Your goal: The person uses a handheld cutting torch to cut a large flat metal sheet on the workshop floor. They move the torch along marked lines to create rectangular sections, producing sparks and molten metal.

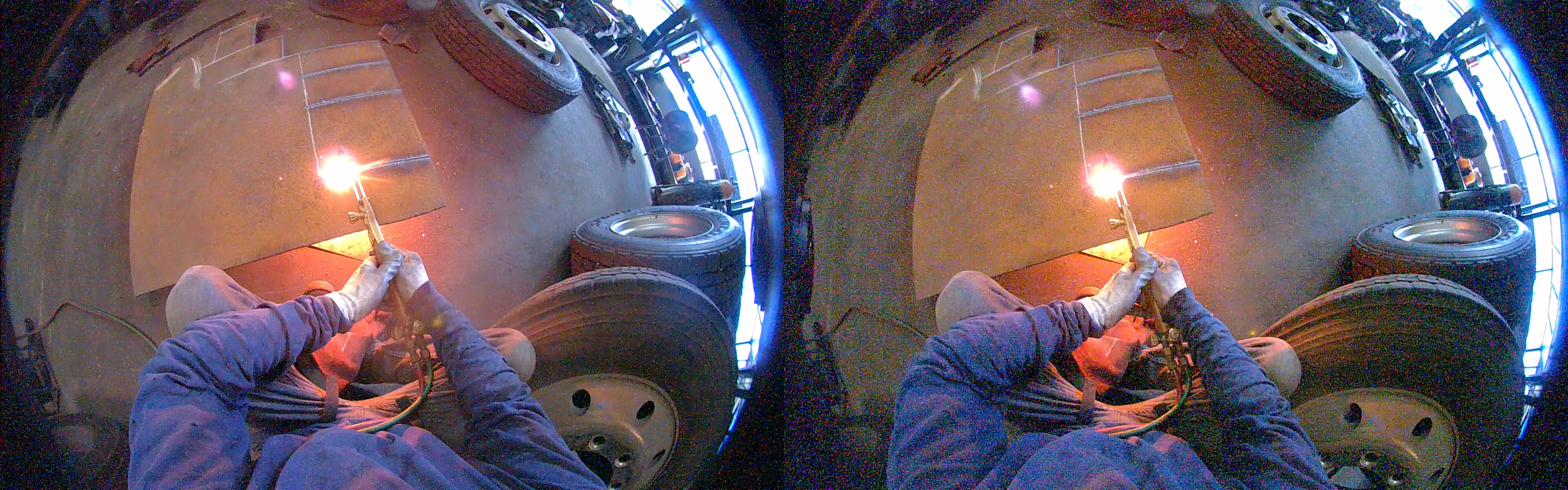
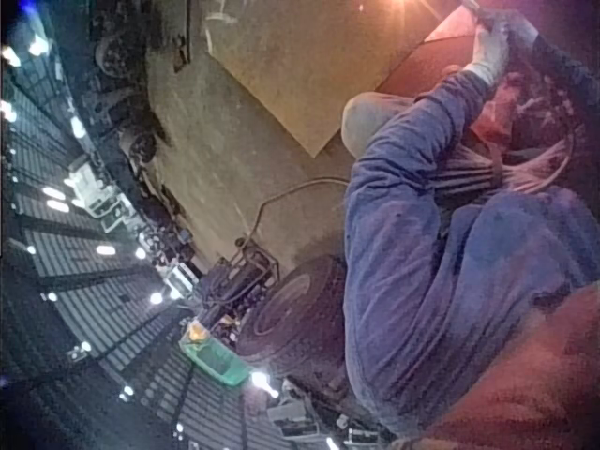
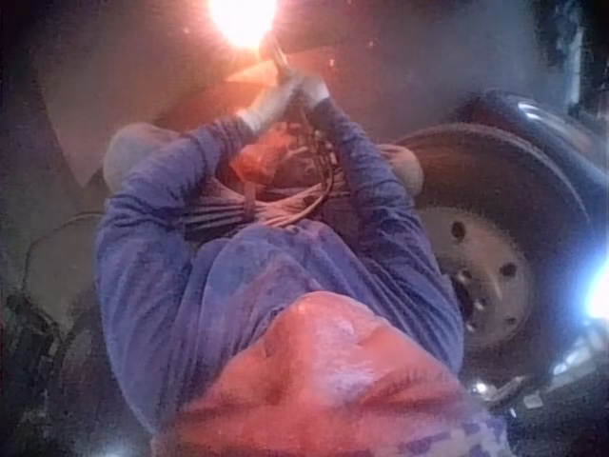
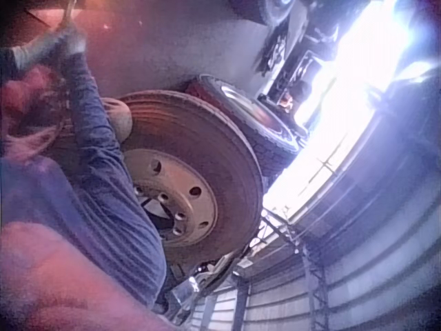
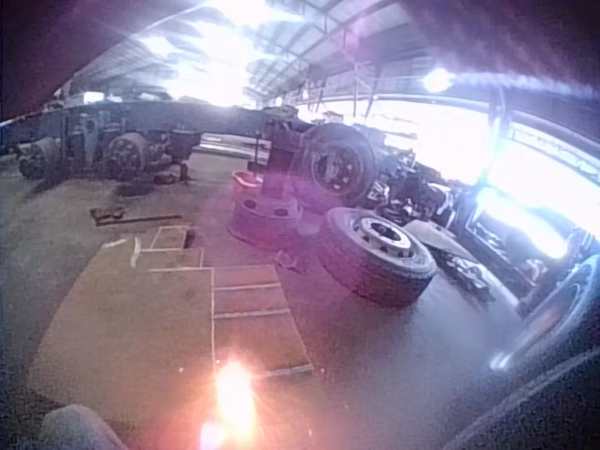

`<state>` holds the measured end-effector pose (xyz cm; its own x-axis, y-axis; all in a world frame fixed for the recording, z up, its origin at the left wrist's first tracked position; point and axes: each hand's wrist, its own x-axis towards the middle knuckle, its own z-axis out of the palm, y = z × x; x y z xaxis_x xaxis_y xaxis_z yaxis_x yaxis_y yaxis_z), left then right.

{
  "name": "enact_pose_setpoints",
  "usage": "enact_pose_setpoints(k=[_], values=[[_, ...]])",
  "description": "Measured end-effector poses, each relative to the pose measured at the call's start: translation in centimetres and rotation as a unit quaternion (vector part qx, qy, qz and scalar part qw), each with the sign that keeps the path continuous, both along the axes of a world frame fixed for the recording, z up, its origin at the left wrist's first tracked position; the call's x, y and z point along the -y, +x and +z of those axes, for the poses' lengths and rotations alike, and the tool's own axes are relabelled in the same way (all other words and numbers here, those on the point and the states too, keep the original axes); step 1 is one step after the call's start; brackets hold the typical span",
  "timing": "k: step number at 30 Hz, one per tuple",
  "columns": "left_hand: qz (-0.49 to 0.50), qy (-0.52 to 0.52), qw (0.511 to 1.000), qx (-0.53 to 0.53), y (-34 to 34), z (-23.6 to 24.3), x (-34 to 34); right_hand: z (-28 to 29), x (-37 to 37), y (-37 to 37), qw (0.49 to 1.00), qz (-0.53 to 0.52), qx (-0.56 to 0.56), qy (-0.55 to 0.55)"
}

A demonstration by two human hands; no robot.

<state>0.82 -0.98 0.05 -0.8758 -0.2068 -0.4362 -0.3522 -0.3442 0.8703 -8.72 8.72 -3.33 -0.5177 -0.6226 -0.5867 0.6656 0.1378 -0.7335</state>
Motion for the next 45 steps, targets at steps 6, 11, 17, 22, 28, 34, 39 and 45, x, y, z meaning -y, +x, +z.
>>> enact_pose_setpoints(k=[6,11,17,22,28,34,39,45], values=[[-0.002,-0.008,0.998,0.063,0.3,1.1,0.0,1.3,0.3,0.2,0.999,0.009,-0.035,0.034],[0.071,0.026,0.994,0.079,0.4,1.6,-0.1,3.7,2.2,1.3,0.993,-0.048,0.096,-0.043],[0.055,-0.028,0.997,0.052,3.3,3.1,-0.4,6.4,1.5,3.2,0.999,0.003,-0.028,-0.029],[0.035,-0.085,0.996,-0.01,2.6,4.1,-1.1,5.4,-0.3,2.0,0.997,-0.037,0.032,-0.057],[0.026,-0.059,0.998,-0.008,1.1,2.9,0.2,2.8,0.4,0.3,0.997,-0.066,0.003,-0.038],[0.049,0.0,0.998,-0.029,0.0,0.9,0.0,3.0,0.8,0.6,0.994,-0.066,0.069,-0.051],[0.031,0.051,0.998,-0.025,-0.2,-0.7,0.3,4.3,1.3,1.4,0.988,-0.094,0.113,-0.054],[0.036,0.083,0.996,0.002,-0.5,-1.6,0.3,3.6,1.5,1.7,0.996,-0.083,0.023,-0.016]])
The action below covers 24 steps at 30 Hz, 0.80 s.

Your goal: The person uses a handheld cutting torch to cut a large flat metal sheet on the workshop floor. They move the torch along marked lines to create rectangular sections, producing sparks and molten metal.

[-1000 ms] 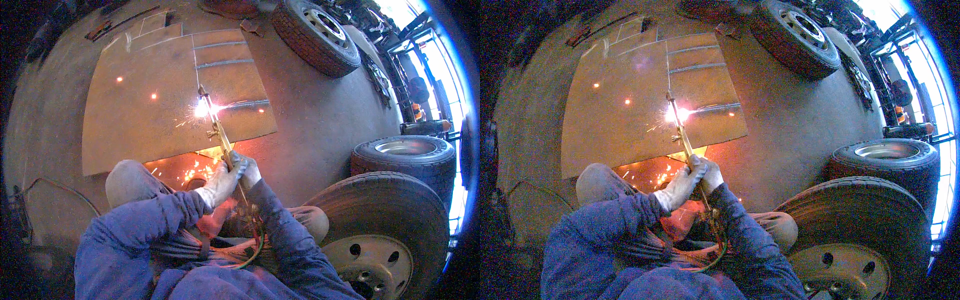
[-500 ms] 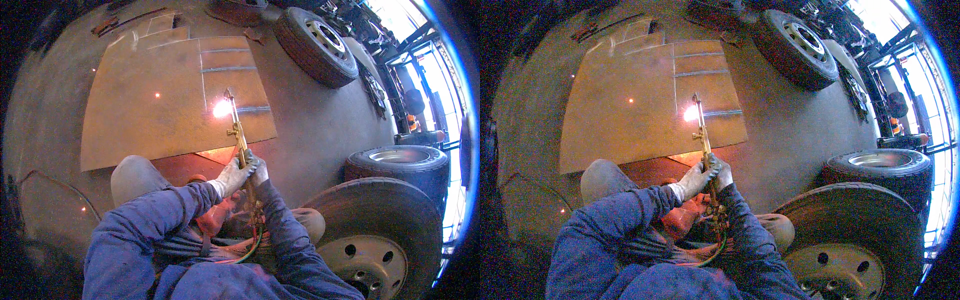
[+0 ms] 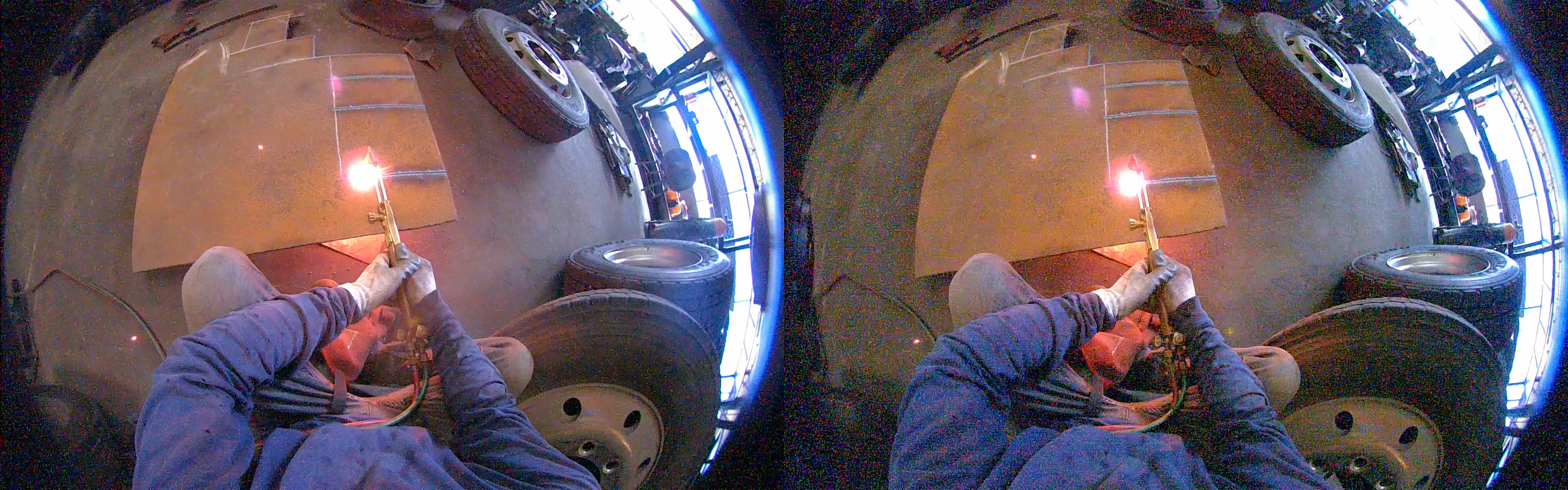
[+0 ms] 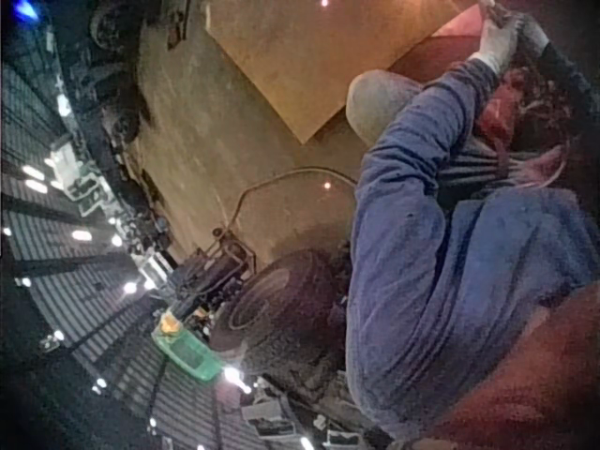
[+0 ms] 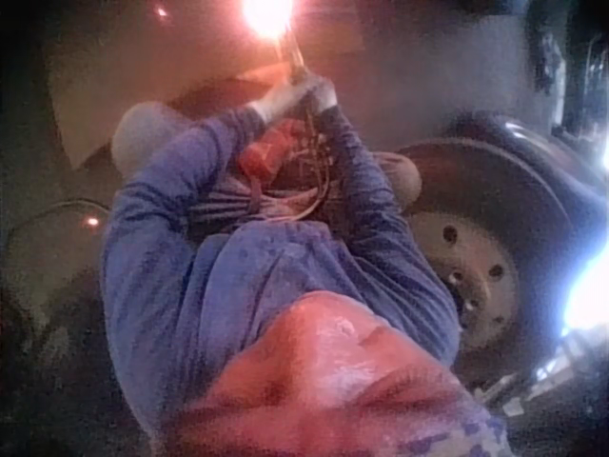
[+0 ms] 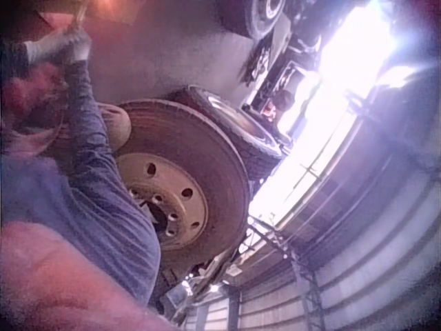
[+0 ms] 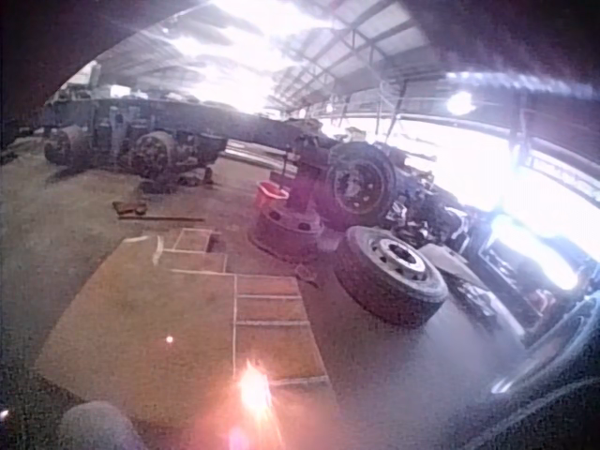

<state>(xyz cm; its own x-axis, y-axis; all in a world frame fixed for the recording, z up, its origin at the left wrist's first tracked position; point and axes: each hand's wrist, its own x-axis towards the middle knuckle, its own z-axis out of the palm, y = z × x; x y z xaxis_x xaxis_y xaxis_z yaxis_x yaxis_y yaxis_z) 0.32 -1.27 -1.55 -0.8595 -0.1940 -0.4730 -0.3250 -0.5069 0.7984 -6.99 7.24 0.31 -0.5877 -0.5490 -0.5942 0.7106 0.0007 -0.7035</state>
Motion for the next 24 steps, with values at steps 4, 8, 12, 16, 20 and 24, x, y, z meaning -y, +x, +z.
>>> enact_pose_setpoints(k=[4,8,12,16,20,24], values=[[0.012,0.01,1.0,0.001,-0.1,0.0,-0.2,-1.8,-0.6,-0.6,0.999,0.028,-0.007,-0.037],[0.006,0.019,1.0,-0.004,-0.1,0.1,0.0,-2.4,-0.9,-0.9,0.998,0.027,0.004,-0.05],[0.0,0.023,1.0,-0.002,0.0,0.0,0.1,-2.0,-1.0,-0.5,0.998,0.043,-0.04,-0.016],[0.001,0.037,0.999,0.001,0.2,0.0,0.1,-2.0,-0.7,-0.4,0.999,0.028,-0.012,-0.024],[0.007,0.025,1.0,0.013,0.2,0.1,0.1,-2.6,-0.6,-0.5,0.999,0.021,0.023,-0.041],[0.006,0.019,1.0,0.006,0.2,0.4,0.1,-2.7,-0.5,-0.7,0.998,0.007,0.055,-0.04]])
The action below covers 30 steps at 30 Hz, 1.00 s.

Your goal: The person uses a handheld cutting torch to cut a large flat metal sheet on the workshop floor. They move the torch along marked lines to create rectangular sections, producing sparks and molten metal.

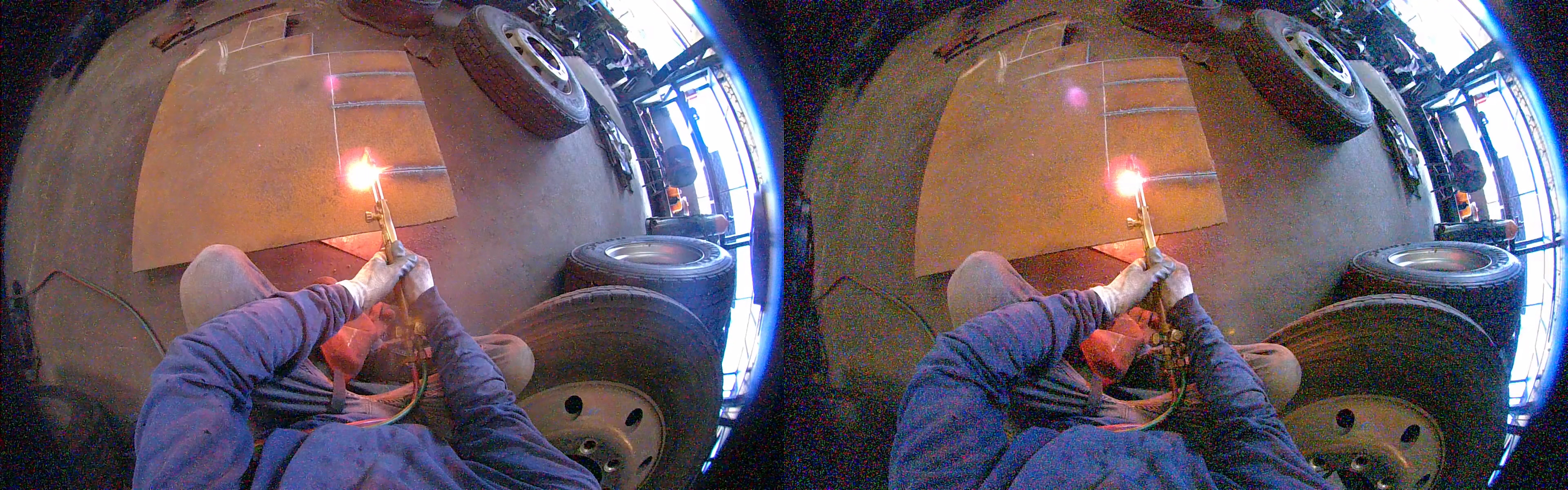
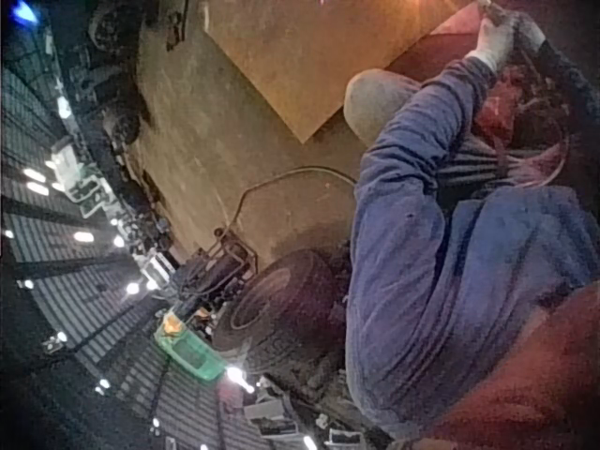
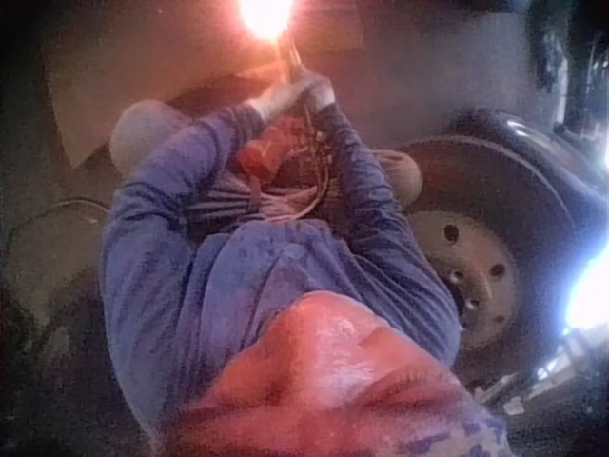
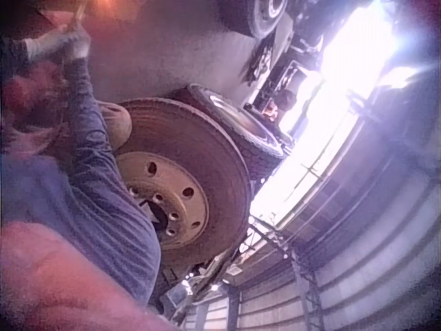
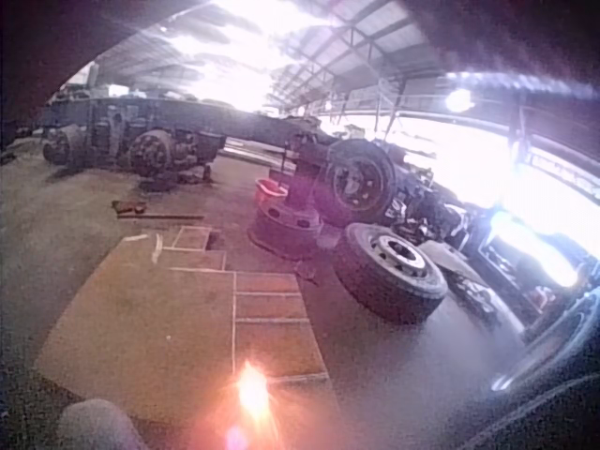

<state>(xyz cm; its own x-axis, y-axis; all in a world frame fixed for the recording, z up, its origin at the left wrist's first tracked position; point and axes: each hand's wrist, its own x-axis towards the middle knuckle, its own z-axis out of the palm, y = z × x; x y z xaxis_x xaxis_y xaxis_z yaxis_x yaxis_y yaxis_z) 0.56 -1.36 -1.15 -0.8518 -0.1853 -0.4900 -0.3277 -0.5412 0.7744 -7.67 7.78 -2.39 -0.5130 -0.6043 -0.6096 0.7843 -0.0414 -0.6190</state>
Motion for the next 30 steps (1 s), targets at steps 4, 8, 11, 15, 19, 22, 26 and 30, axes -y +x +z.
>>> enact_pose_setpoints(k=[4,8,11,15,19,22,26,30], values=[[-0.012,0.001,1.0,0.018,0.1,0.5,0.2,0.0,-0.2,0.3,0.999,0.013,-0.037,0.0],[-0.025,-0.029,0.999,0.021,0.3,0.7,0.5,-0.4,0.0,0.1,0.999,0.023,-0.044,-0.018],[-0.017,-0.035,0.999,0.028,0.2,0.4,0.4,-0.4,0.1,0.0,0.999,0.024,-0.013,-0.032],[-0.011,-0.038,0.999,0.029,-0.1,-0.7,0.1,0.3,-0.1,0.4,1.0,0.025,-0.009,-0.015],[0.013,-0.032,0.999,0.016,-0.2,-1.9,-0.2,0.5,0.0,0.7,0.999,0.014,-0.042,0.011],[-0.013,-0.057,0.997,0.058,-0.3,-2.4,-0.3,0.1,0.0,0.5,1.0,0.013,-0.009,-0.007],[0.04,-0.089,0.995,0.012,-0.2,-2.6,-0.8,-0.5,-0.3,0.3,0.999,0.018,-0.039,-0.001],[0.024,-0.066,0.998,0.007,-0.1,-2.0,-0.4,-0.5,-0.1,0.4,0.993,0.055,-0.098,0.043]])
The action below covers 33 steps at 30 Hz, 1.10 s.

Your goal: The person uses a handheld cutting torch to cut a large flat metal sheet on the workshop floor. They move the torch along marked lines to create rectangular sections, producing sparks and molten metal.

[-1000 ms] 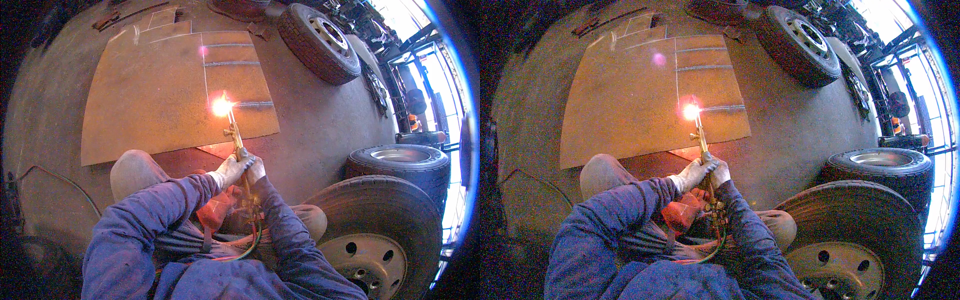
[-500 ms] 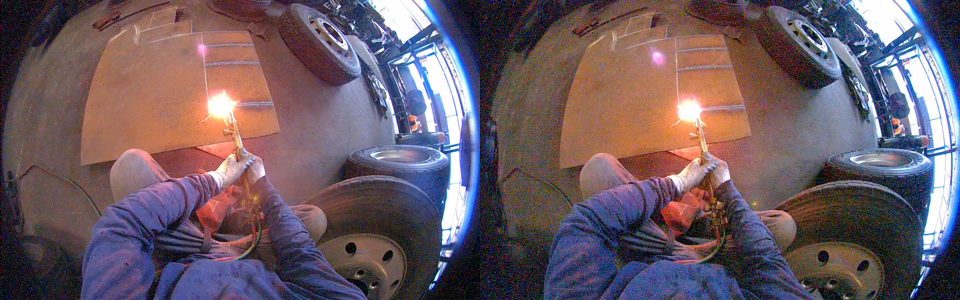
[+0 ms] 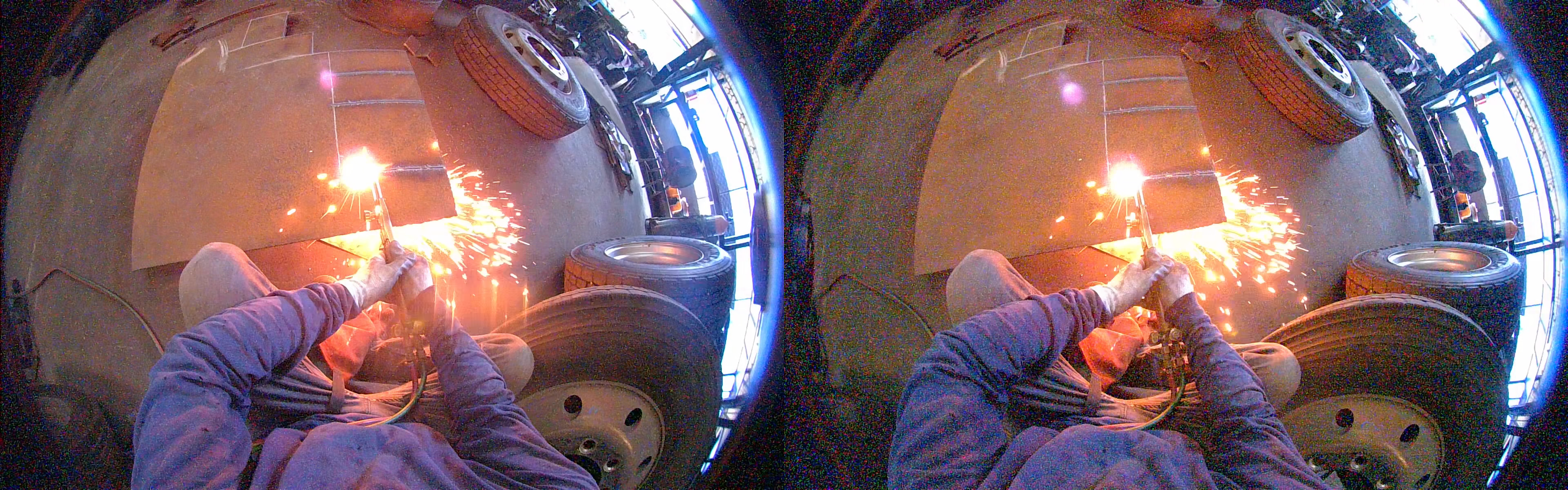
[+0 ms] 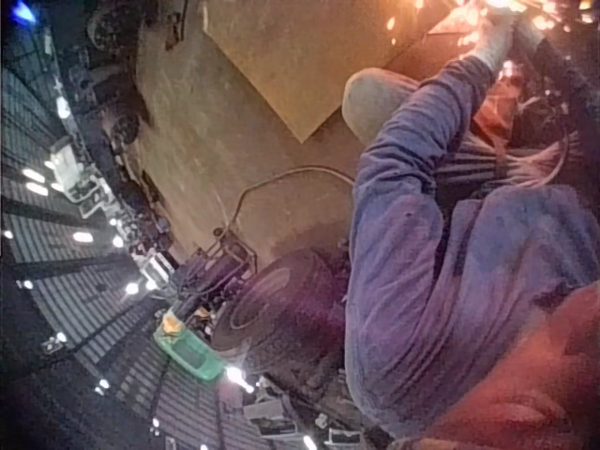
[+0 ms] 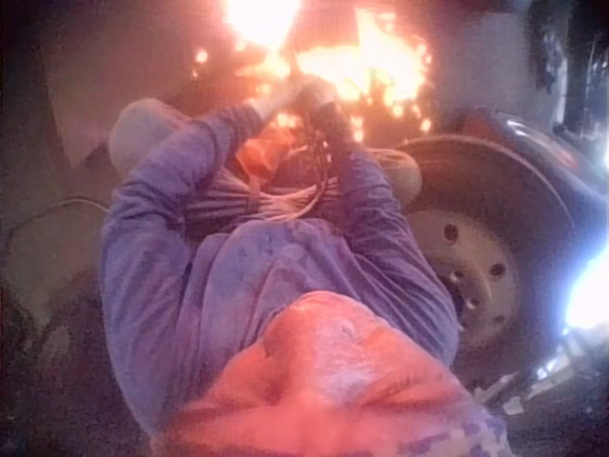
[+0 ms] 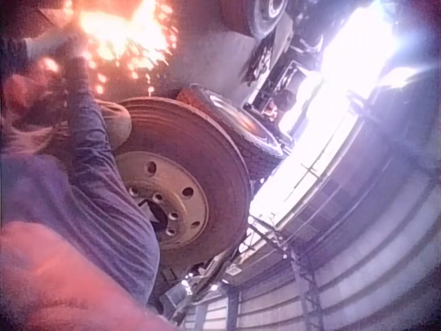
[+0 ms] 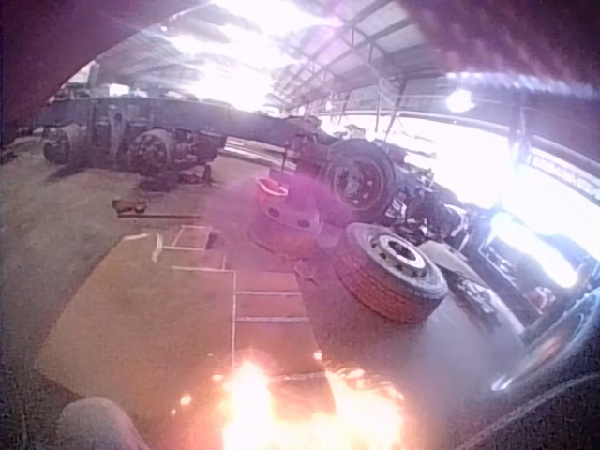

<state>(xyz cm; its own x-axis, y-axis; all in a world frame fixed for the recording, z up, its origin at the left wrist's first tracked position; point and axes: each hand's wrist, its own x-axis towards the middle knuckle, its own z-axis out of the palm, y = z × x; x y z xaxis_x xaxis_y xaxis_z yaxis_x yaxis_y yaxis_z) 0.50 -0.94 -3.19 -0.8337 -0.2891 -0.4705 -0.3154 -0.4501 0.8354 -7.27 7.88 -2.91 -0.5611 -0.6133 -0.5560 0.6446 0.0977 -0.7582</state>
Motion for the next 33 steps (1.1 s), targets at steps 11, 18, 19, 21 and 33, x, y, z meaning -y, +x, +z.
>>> enact_pose_setpoints(k=[11,18,19,21,33], values=[[-0.025,0.012,1.0,-0.001,0.5,2.9,0.7,1.0,0.0,0.1,0.998,-0.021,0.043,-0.042],[-0.013,0.01,1.0,-0.002,0.3,1.3,0.3,0.4,0.0,0.1,1.0,-0.022,0.003,-0.009],[-0.011,0.01,1.0,0.015,0.2,1.0,0.2,0.2,0.1,0.2,0.999,-0.029,0.01,-0.013],[-0.021,0.022,1.0,0.004,0.2,0.5,0.0,-0.2,0.2,0.2,0.994,-0.067,0.075,-0.034],[0.0,0.048,0.999,-0.005,0.6,2.2,0.6,2.0,0.3,0.6,0.999,-0.006,0.032,-0.043]])
